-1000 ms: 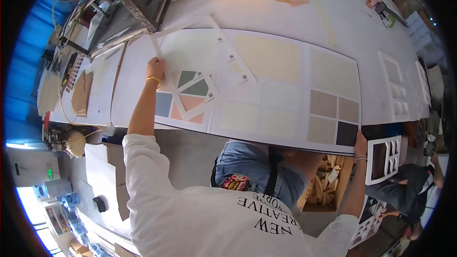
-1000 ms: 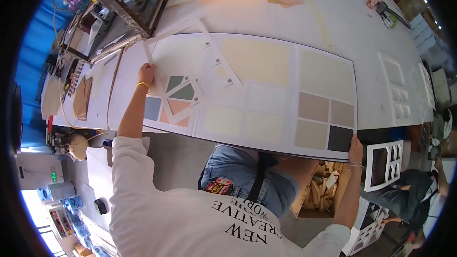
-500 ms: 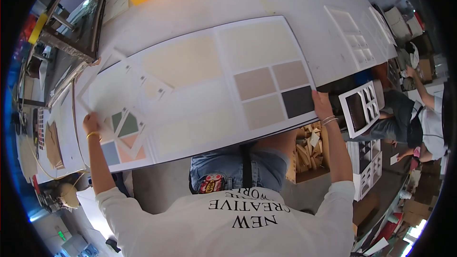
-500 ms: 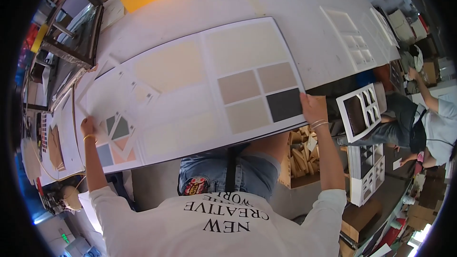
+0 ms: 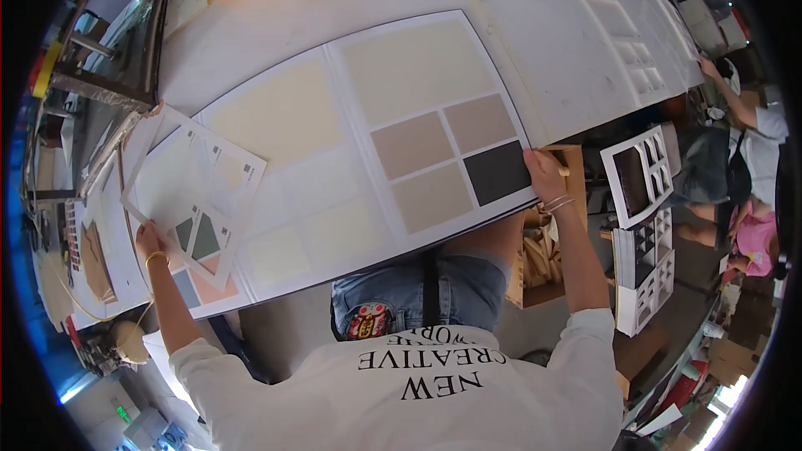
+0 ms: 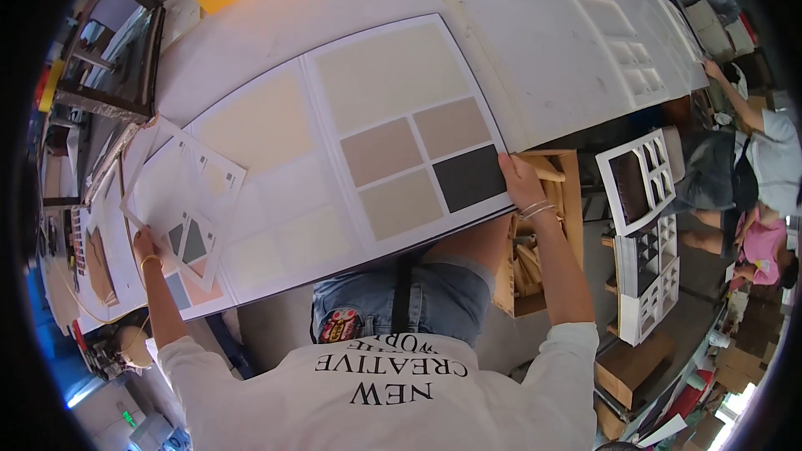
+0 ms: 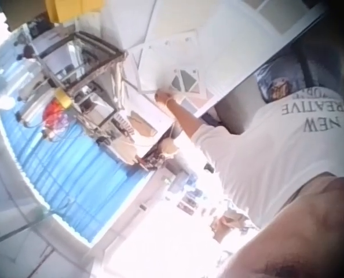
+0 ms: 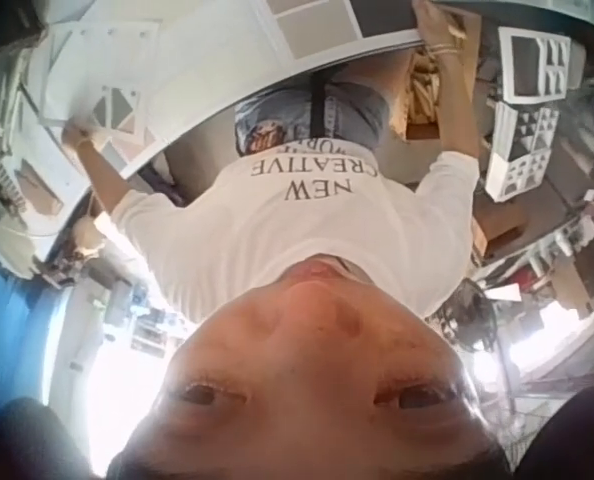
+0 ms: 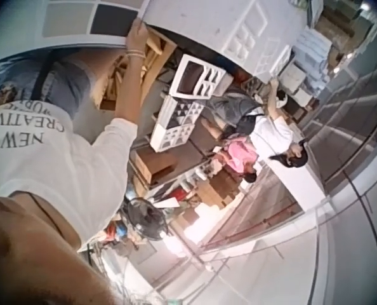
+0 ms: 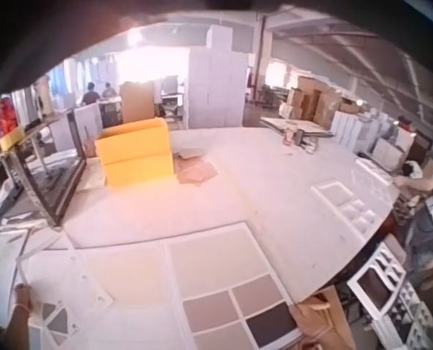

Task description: Organizing and placing plastic templates into a color sample book at a workbench.

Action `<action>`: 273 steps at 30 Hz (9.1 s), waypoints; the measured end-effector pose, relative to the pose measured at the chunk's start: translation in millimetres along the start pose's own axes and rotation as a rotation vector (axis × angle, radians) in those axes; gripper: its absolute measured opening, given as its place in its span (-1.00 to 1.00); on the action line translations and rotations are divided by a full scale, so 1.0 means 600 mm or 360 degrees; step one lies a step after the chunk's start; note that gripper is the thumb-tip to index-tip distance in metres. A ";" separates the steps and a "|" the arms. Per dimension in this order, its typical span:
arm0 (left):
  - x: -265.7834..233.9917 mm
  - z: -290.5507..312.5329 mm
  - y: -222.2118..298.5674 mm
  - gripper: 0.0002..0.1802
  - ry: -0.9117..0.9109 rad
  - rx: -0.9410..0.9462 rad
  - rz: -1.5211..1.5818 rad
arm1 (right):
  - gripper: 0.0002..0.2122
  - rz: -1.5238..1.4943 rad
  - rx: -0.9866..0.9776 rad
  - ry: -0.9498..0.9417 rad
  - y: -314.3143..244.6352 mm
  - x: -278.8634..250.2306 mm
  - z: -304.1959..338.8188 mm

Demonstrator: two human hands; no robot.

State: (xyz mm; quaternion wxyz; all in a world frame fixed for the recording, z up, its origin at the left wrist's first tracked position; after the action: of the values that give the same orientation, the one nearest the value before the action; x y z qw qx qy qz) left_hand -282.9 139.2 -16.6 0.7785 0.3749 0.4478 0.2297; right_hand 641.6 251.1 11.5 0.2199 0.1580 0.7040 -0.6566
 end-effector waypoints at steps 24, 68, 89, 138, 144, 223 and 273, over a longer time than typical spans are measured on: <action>0.084 0.110 0.090 -0.71 -0.0391 0.0219 0.0237 | -0.52 -0.1382 0.0685 0.0100 0.002 0.036 0.073; 0.564 0.670 0.255 -0.81 -0.1433 0.0390 -0.0203 | -0.88 -0.0448 0.0299 0.0901 -0.065 0.011 0.235; 0.585 0.758 0.325 -0.43 -0.0779 0.2209 -0.0947 | -0.64 0.0122 -0.0065 0.1099 -0.106 0.008 0.219; 0.084 0.348 0.175 -0.43 0.1393 0.0863 -0.1039 | -0.81 -0.1230 0.0469 0.1233 0.001 0.054 0.214; -0.036 0.219 0.040 -0.49 0.0834 0.0411 -0.1374 | -0.80 -0.1188 0.0412 0.1054 0.010 0.056 0.193; 0.205 0.664 -0.151 -0.62 -0.1189 -0.0964 0.1004 | -0.29 0.0665 -0.0106 0.0878 0.130 -0.381 0.052; 0.214 0.668 -0.021 0.01 -0.0759 0.0820 -0.0496 | -0.70 0.0502 -0.1766 -0.0569 -0.483 0.484 0.103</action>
State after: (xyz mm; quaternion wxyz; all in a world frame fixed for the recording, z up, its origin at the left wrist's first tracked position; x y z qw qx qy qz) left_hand 129.4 69.2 33.4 0.7667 0.5286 0.3489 -0.1051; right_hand 251.7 145.0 106.6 0.4792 0.0093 0.8616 -0.1670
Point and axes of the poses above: each hand's wrist, its own z-axis away from the middle knuckle, its own x-axis out of the palm, y = z × x, the point moved 8 cm from there along -z, towards the middle knuckle, and after that the axes turned 13 degrees about -x, right-handed, at the moved point
